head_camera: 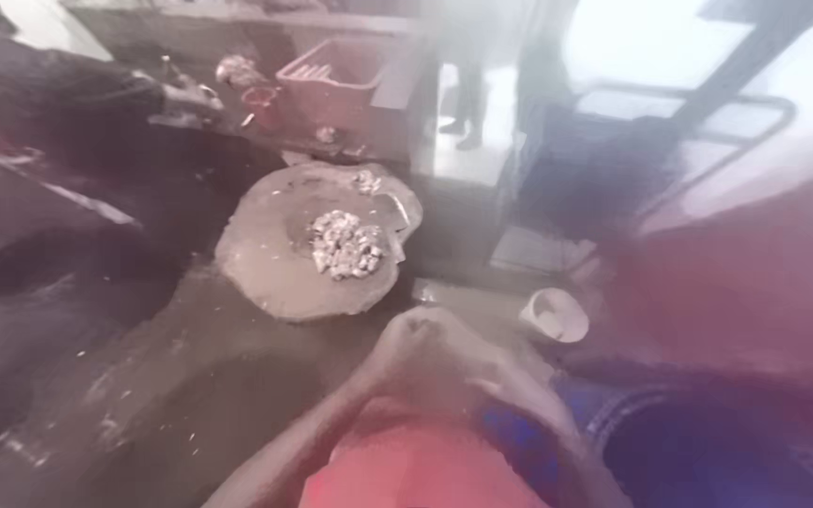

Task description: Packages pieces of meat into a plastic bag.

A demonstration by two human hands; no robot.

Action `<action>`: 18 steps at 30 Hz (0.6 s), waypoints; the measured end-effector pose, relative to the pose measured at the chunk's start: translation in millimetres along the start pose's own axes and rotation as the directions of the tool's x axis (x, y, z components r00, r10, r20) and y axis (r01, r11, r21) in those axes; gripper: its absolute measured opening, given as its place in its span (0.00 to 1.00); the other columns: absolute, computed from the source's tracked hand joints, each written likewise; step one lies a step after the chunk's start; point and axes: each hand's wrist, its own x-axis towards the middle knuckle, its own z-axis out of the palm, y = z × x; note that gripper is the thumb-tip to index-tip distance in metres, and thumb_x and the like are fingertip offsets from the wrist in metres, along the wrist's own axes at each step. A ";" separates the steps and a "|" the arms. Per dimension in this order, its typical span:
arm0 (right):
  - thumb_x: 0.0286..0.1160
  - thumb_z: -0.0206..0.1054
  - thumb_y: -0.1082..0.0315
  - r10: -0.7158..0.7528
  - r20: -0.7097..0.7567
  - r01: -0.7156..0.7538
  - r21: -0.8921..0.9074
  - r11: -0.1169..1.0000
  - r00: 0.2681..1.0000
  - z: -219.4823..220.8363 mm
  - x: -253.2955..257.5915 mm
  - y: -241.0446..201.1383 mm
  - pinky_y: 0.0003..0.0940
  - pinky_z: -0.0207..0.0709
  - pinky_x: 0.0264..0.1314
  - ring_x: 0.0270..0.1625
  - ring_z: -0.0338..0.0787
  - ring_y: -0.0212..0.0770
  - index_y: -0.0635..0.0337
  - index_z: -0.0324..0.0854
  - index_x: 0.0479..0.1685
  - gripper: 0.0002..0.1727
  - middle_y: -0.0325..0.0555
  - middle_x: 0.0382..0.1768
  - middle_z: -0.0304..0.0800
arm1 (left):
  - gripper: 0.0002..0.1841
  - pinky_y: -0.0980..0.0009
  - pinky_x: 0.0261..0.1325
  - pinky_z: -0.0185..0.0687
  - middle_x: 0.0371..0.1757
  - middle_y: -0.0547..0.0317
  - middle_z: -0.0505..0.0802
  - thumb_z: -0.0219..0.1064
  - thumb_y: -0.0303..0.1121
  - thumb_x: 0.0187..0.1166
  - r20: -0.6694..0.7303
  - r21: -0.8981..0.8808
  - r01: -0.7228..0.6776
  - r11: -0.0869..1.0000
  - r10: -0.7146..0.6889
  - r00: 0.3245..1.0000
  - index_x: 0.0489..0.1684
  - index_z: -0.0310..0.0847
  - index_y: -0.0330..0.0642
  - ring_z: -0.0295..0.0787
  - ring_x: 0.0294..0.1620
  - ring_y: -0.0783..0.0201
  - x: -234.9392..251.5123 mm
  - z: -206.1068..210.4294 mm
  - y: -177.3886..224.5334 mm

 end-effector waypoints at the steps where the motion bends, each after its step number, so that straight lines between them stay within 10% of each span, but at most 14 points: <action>1: 0.79 0.68 0.52 0.038 0.081 -0.037 -0.015 0.999 0.996 20.4 21.7 7.5 0.62 0.79 0.70 0.64 0.90 0.53 0.53 0.86 0.67 0.23 0.52 0.62 0.92 | 0.11 0.73 0.55 0.86 0.42 0.65 0.94 0.62 0.37 0.87 -0.001 0.014 -0.008 1.000 0.008 1.000 0.51 0.89 0.42 0.90 0.44 0.76 -2.4 -25.0 -8.7; 5: 0.84 0.63 0.58 0.101 0.161 -0.129 0.170 0.977 0.982 72.5 78.7 32.8 0.53 0.80 0.67 0.56 0.91 0.49 0.60 0.90 0.54 0.17 0.53 0.51 0.93 | 0.14 0.72 0.59 0.84 0.48 0.58 0.94 0.56 0.33 0.90 -0.075 0.049 0.058 0.997 -0.055 0.996 0.55 0.87 0.36 0.89 0.48 0.75 -0.4 -124.7 -55.1; 10: 0.81 0.62 0.76 0.150 -0.148 -0.055 0.504 0.862 0.978 73.9 109.5 -11.8 0.28 0.81 0.64 0.54 0.90 0.31 0.70 0.88 0.56 0.13 0.50 0.53 0.93 | 0.16 0.72 0.55 0.81 0.48 0.55 0.91 0.56 0.37 0.92 -0.166 -0.016 0.239 0.971 -0.238 0.957 0.59 0.83 0.33 0.85 0.45 0.75 1.5 -238.1 -117.6; 15: 0.80 0.65 0.74 0.358 -0.278 -0.129 0.602 0.788 0.892 85.1 165.3 -68.8 0.27 0.82 0.54 0.44 0.88 0.28 0.71 0.86 0.51 0.10 0.48 0.44 0.92 | 0.22 0.55 0.73 0.79 0.71 0.38 0.85 0.60 0.35 0.89 -0.499 0.033 0.202 0.979 -0.159 0.852 0.77 0.73 0.32 0.85 0.69 0.51 13.4 -287.0 -184.4; 18: 0.79 0.67 0.72 0.333 -0.227 -0.144 0.588 0.796 0.915 96.4 196.4 -108.5 0.26 0.82 0.50 0.41 0.86 0.28 0.70 0.85 0.47 0.09 0.46 0.39 0.89 | 0.19 0.56 0.66 0.83 0.62 0.40 0.89 0.63 0.35 0.86 -0.548 0.107 0.163 0.981 -0.078 0.833 0.68 0.79 0.32 0.89 0.61 0.52 11.7 -285.9 -186.9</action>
